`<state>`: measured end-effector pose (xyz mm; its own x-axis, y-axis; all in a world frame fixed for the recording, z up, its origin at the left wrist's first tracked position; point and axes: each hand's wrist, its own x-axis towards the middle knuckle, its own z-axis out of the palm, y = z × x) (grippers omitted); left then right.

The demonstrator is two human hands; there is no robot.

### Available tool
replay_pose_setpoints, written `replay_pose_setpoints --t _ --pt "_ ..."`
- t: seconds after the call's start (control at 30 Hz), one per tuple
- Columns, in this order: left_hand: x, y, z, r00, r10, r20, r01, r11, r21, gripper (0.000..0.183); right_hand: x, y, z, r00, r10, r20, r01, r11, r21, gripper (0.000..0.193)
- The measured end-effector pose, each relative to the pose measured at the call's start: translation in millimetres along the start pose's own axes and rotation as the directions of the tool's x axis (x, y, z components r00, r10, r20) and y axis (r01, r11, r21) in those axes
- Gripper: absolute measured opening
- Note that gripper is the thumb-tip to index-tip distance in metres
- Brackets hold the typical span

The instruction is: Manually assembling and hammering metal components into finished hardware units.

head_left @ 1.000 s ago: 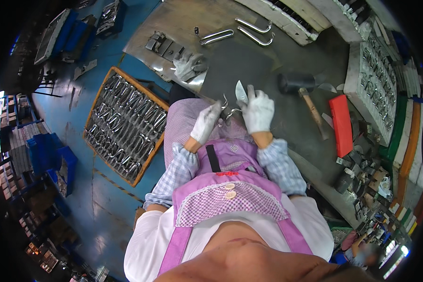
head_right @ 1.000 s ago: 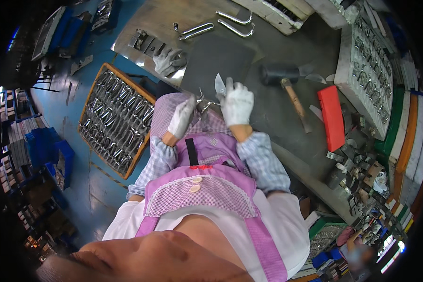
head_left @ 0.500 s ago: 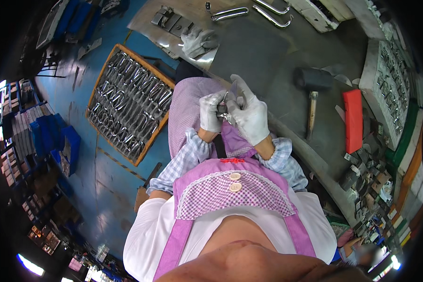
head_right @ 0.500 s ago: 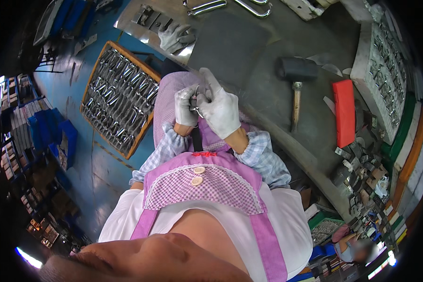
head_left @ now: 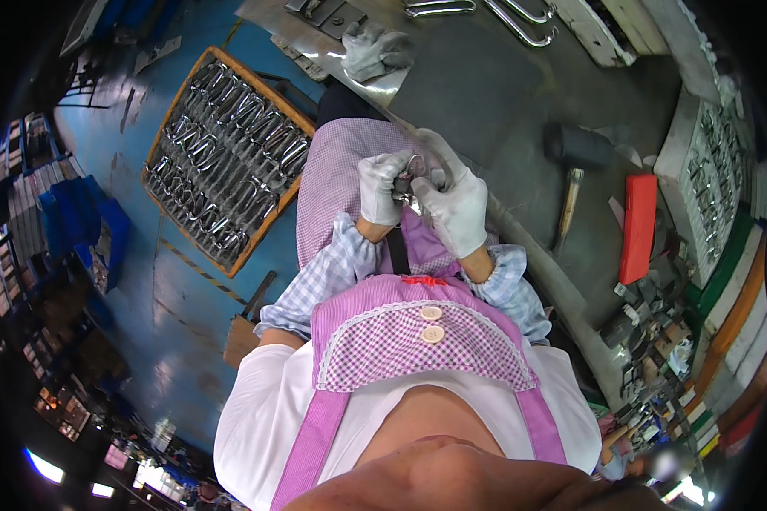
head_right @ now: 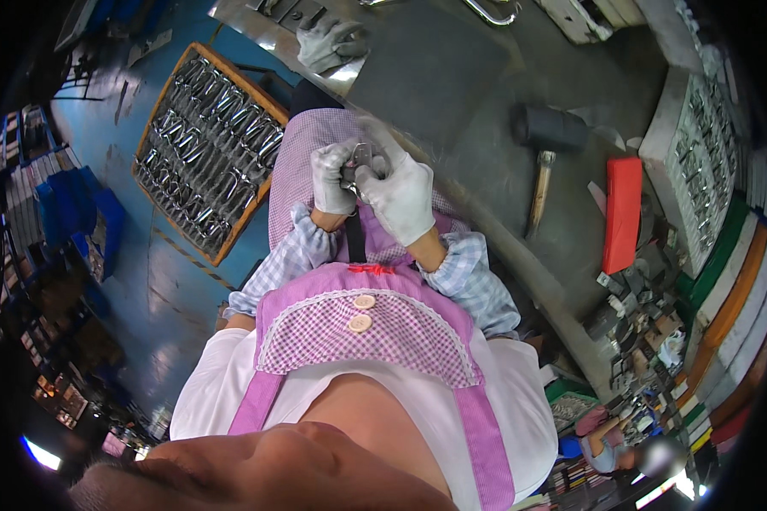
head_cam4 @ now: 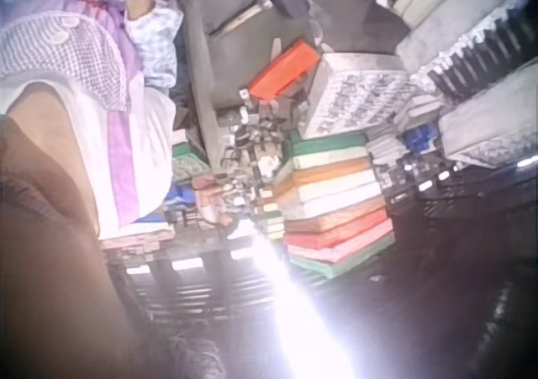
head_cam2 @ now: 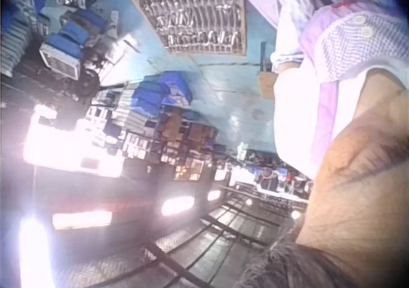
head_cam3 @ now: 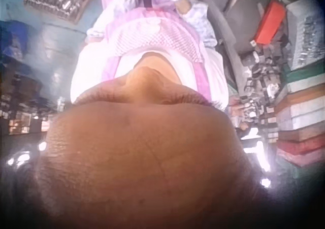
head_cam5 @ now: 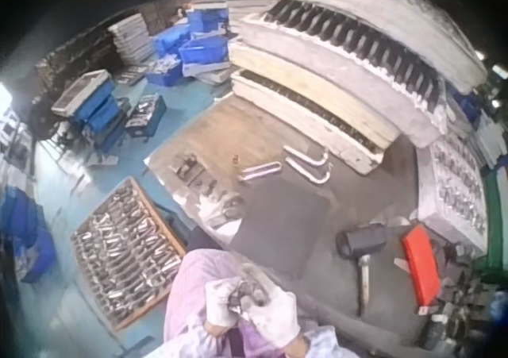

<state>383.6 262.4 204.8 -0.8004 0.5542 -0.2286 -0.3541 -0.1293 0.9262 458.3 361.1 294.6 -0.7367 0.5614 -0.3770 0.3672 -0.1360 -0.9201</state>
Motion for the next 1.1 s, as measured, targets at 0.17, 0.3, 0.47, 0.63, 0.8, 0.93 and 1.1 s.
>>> replay_pose_setpoints --t 0.17,0.3,0.47,0.63,0.8,0.93,1.1 --pt "13 18 -53 0.995 -0.029 -0.098 0.048 0.978 0.203 0.032 56 17 -26 0.910 -0.331 -0.248 -0.042 0.522 -0.852 0.044" --pt "15 11 -184 0.798 -0.244 -0.551 0.154 0.967 -0.204 0.041 74 63 -89 0.748 -0.598 -0.289 0.087 0.520 -0.850 0.040" --pt "11 -7 -386 0.739 0.010 -0.674 0.431 0.762 0.484 0.047 89 93 -63 0.679 -0.721 -0.139 -0.002 0.188 -0.982 0.038" --pt "51 -45 -460 0.770 0.158 -0.618 0.552 0.318 0.771 0.044 94 91 -63 0.682 -0.719 -0.136 0.019 0.203 -0.979 0.038" --pt "49 -96 -457 0.816 0.235 -0.527 0.511 0.131 0.849 0.035 94 95 -60 0.686 -0.704 -0.187 -0.057 0.205 -0.977 0.038" --pt "48 -91 -444 0.816 0.173 -0.552 0.566 -0.044 0.823 0.031 93 94 -59 0.674 -0.718 -0.176 -0.080 0.166 -0.983 0.038" --pt "49 -86 -491 0.839 0.194 -0.508 0.514 0.020 0.857 0.028 94 89 -53 0.697 -0.694 -0.179 -0.045 0.207 -0.977 0.037"
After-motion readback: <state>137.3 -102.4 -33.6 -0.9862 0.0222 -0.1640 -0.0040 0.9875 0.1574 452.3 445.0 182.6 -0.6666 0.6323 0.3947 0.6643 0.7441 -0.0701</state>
